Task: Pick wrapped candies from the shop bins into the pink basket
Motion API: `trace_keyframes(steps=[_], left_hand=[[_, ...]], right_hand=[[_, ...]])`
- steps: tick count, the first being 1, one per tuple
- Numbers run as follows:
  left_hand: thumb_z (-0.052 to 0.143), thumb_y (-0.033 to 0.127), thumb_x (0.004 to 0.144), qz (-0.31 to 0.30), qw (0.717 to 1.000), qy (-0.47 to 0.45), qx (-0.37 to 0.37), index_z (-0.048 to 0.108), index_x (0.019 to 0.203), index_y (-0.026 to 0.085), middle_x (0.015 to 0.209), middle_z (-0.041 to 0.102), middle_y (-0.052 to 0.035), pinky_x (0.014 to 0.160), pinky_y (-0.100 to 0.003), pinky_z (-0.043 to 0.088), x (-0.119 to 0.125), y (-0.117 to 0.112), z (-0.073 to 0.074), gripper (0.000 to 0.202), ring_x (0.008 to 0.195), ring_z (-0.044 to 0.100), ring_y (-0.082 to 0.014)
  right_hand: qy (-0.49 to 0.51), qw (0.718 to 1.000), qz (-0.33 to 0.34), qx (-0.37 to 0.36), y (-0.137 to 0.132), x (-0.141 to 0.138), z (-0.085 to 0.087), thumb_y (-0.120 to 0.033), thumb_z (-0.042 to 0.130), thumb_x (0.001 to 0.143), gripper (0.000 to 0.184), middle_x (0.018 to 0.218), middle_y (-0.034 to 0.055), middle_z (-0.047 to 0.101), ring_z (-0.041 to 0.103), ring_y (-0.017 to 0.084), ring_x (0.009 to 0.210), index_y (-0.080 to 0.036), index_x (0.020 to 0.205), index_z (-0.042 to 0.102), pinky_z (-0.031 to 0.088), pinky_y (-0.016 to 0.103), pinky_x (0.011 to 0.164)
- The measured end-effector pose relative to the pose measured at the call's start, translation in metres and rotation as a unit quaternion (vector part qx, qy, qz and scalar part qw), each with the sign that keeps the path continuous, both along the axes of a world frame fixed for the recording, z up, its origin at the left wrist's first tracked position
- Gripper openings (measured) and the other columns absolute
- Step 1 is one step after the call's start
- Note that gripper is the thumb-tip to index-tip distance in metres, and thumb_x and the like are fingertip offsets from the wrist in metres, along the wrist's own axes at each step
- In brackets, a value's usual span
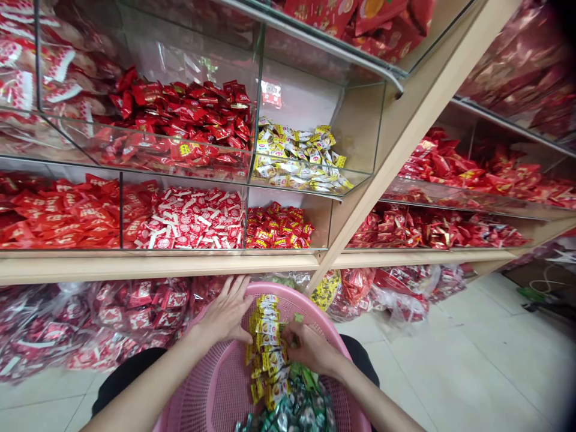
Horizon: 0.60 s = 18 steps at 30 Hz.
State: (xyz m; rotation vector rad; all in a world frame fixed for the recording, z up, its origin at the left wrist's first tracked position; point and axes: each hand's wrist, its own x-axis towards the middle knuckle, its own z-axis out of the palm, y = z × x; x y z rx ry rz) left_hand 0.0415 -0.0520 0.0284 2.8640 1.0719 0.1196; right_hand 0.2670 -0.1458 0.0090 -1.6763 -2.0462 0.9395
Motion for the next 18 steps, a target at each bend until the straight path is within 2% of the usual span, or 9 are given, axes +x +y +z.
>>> trace_keyframes(steps=[6, 13, 18], left_hand=[[0.064, 0.073, 0.051, -0.003, 1.000, 0.017, -0.019, 0.051, 0.121, 0.014, 0.147, 0.018, -0.0231, 0.108, -0.055, 0.012, 0.001, 0.002, -0.001, 0.092, 0.136, 0.013, -0.0361], [0.064, 0.073, 0.051, 0.010, 0.999, 0.030, 0.015, 0.053, 0.119, 0.012, 0.146, 0.019, -0.0242, 0.109, -0.053, 0.012, 0.004, -0.006, 0.002, 0.092, 0.136, 0.013, -0.0362], [0.060, 0.075, 0.052, 0.011, 0.998, 0.058, 0.013, 0.053, 0.121, 0.011, 0.146, 0.018, -0.0247, 0.108, -0.054, 0.013, 0.006, -0.008, 0.008, 0.094, 0.136, 0.012, -0.0359]], right_hand=[[0.009, 1.000, -0.012, -0.005, -0.001, 0.000, 0.001, -0.013, 0.054, 0.065, 0.011, 0.072, -0.0010, 0.057, 0.050, 0.012, 0.067, -0.017, 0.075, 0.056, 0.036, 0.022, 0.058], [0.038, 0.999, -0.026, -0.025, -0.004, -0.002, 0.006, -0.011, 0.054, 0.064, 0.020, 0.075, -0.0004, 0.058, 0.050, 0.013, 0.068, -0.017, 0.082, 0.059, 0.036, 0.022, 0.059], [0.039, 0.998, -0.030, -0.034, -0.005, -0.002, 0.009, -0.010, 0.053, 0.064, 0.029, 0.080, 0.0005, 0.060, 0.050, 0.013, 0.069, -0.017, 0.090, 0.061, 0.036, 0.022, 0.059]])
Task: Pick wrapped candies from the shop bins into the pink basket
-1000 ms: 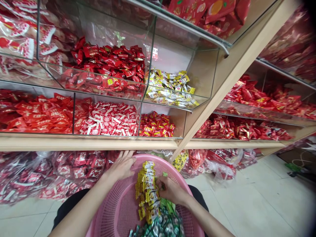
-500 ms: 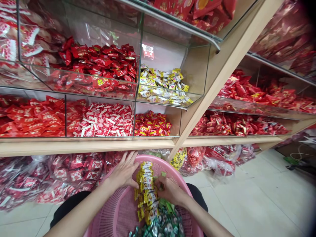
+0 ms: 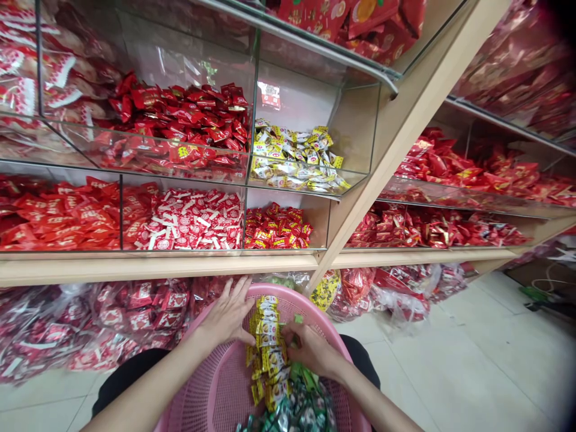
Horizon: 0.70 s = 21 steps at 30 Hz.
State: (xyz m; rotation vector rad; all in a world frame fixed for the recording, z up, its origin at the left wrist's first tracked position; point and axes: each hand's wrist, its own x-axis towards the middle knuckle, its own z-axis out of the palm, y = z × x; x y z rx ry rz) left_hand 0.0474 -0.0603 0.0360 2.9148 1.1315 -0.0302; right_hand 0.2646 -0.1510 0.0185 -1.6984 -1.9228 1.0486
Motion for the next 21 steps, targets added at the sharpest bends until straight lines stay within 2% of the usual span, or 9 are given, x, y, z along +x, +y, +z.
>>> trace_keyframes(steps=[8, 13, 17, 21], left_hand=[[0.052, 0.081, 0.054, -0.002, 1.000, -0.028, 0.009, 0.052, 0.122, 0.011, 0.146, 0.019, -0.0236, 0.108, -0.053, 0.011, -0.001, 0.001, -0.010, 0.097, 0.136, 0.012, -0.0360], [0.047, 0.083, 0.054, 0.007, 0.999, -0.050, 0.020, 0.054, 0.121, 0.012, 0.147, 0.020, -0.0217, 0.108, -0.054, 0.009, 0.000, 0.000, -0.019, 0.098, 0.136, 0.012, -0.0363], [0.043, 0.085, 0.055, 0.003, 0.999, -0.048, 0.019, 0.053, 0.122, 0.012, 0.147, 0.019, -0.0220, 0.108, -0.055, 0.009, 0.000, 0.000, -0.020, 0.099, 0.136, 0.011, -0.0367], [0.048, 0.084, 0.053, 0.000, 0.999, -0.041, 0.004, 0.052, 0.124, 0.014, 0.147, 0.019, -0.0221, 0.107, -0.056, 0.012, -0.001, 0.002, -0.019, 0.100, 0.136, 0.013, -0.0377]], right_hand=[[0.007, 1.000, -0.004, 0.029, -0.002, 0.000, -0.003, -0.003, 0.044, 0.061, 0.034, 0.080, -0.0001, 0.061, 0.051, 0.013, 0.071, -0.018, 0.090, 0.056, 0.037, 0.022, 0.062], [0.029, 0.999, 0.001, 0.044, -0.002, -0.003, 0.002, -0.001, 0.041, 0.062, 0.033, 0.078, 0.0000, 0.060, 0.051, 0.012, 0.069, -0.017, 0.087, 0.053, 0.038, 0.022, 0.062], [0.023, 0.999, 0.005, 0.047, -0.003, -0.004, 0.003, -0.001, 0.040, 0.062, 0.032, 0.078, -0.0004, 0.059, 0.051, 0.012, 0.069, -0.018, 0.087, 0.051, 0.037, 0.022, 0.062], [0.002, 0.999, 0.002, 0.039, -0.004, 0.000, 0.000, -0.002, 0.040, 0.065, 0.033, 0.079, 0.0004, 0.060, 0.053, 0.013, 0.070, -0.018, 0.092, 0.051, 0.037, 0.022, 0.062]])
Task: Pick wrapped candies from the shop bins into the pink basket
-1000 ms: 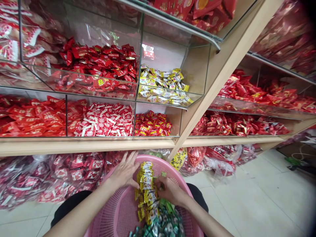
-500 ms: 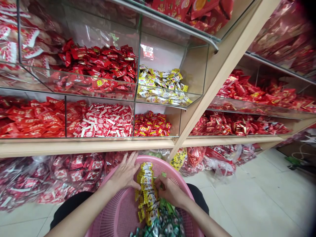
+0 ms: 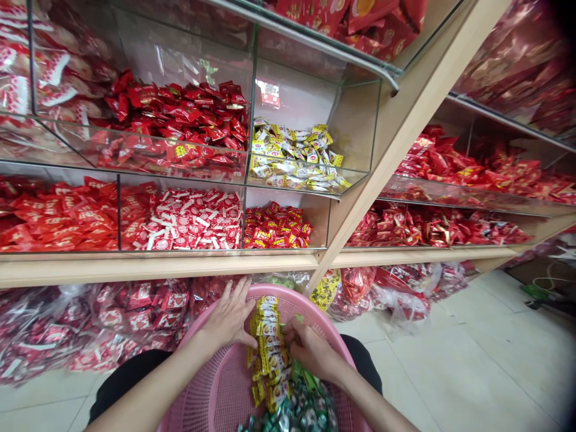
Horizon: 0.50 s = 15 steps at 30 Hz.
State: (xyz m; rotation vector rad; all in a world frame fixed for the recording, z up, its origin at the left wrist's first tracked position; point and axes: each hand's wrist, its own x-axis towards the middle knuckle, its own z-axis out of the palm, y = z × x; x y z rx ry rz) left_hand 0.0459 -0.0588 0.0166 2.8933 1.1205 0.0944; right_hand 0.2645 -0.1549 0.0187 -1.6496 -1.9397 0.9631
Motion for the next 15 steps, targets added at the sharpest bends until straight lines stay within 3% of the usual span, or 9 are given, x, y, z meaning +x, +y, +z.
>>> trace_keyframes(steps=[6, 15], left_hand=[[0.054, 0.083, 0.046, -0.009, 1.000, 0.018, -0.006, 0.047, 0.127, 0.011, 0.146, 0.012, -0.0260, 0.107, -0.057, 0.006, -0.001, -0.003, 0.005, 0.108, 0.136, 0.005, -0.0395], [0.040, 0.084, 0.055, -0.021, 0.999, 0.018, -0.025, 0.040, 0.131, 0.002, 0.146, 0.004, -0.0288, 0.105, -0.060, 0.000, 0.002, -0.009, 0.010, 0.112, 0.136, -0.001, -0.0404]], right_hand=[[-0.063, 0.998, -0.013, -0.004, -0.005, 0.002, -0.002, -0.003, 0.039, 0.069, 0.033, 0.078, 0.0012, 0.060, 0.053, 0.013, 0.071, -0.017, 0.096, 0.051, 0.035, 0.022, 0.062], [-0.077, 0.996, -0.024, -0.027, -0.009, -0.004, 0.007, -0.006, 0.041, 0.072, 0.035, 0.076, 0.0019, 0.059, 0.053, 0.015, 0.071, -0.017, 0.103, 0.053, 0.036, 0.023, 0.061]])
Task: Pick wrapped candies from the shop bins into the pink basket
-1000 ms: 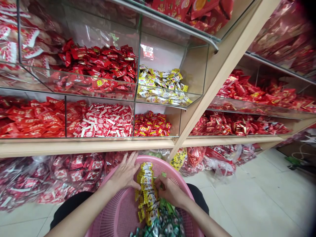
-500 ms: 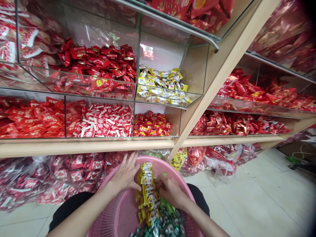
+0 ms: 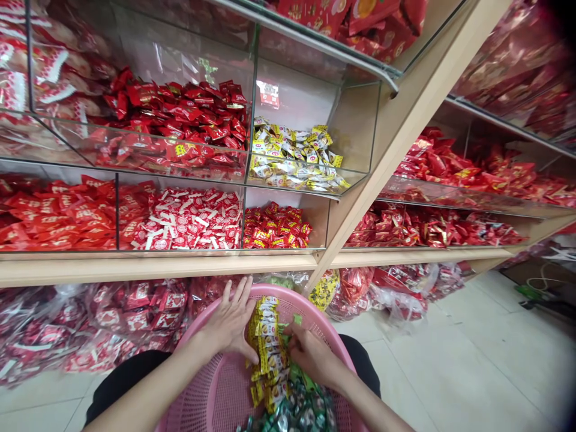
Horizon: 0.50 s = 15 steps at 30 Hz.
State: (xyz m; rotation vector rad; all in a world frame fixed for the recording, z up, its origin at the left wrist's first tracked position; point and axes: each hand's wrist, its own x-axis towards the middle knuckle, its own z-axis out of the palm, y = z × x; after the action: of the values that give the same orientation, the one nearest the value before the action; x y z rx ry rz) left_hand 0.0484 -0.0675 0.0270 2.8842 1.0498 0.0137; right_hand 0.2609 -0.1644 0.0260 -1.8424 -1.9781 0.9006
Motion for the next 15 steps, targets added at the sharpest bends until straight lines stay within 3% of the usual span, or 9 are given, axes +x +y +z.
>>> trace_keyframes(steps=[15], left_hand=[[0.040, 0.088, 0.048, 0.022, 1.000, -0.008, 0.009, 0.040, 0.131, 0.002, 0.146, 0.005, -0.0275, 0.107, -0.057, -0.001, 0.0046, -0.0028, -0.0014, 0.120, 0.137, -0.002, -0.0378]], right_hand=[[0.034, 0.999, -0.011, -0.007, -0.0001, -0.0062, 0.0021, -0.007, 0.042, 0.074, 0.038, 0.072, 0.0014, 0.060, 0.056, 0.014, 0.066, -0.016, 0.109, 0.053, 0.037, 0.022, 0.059]])
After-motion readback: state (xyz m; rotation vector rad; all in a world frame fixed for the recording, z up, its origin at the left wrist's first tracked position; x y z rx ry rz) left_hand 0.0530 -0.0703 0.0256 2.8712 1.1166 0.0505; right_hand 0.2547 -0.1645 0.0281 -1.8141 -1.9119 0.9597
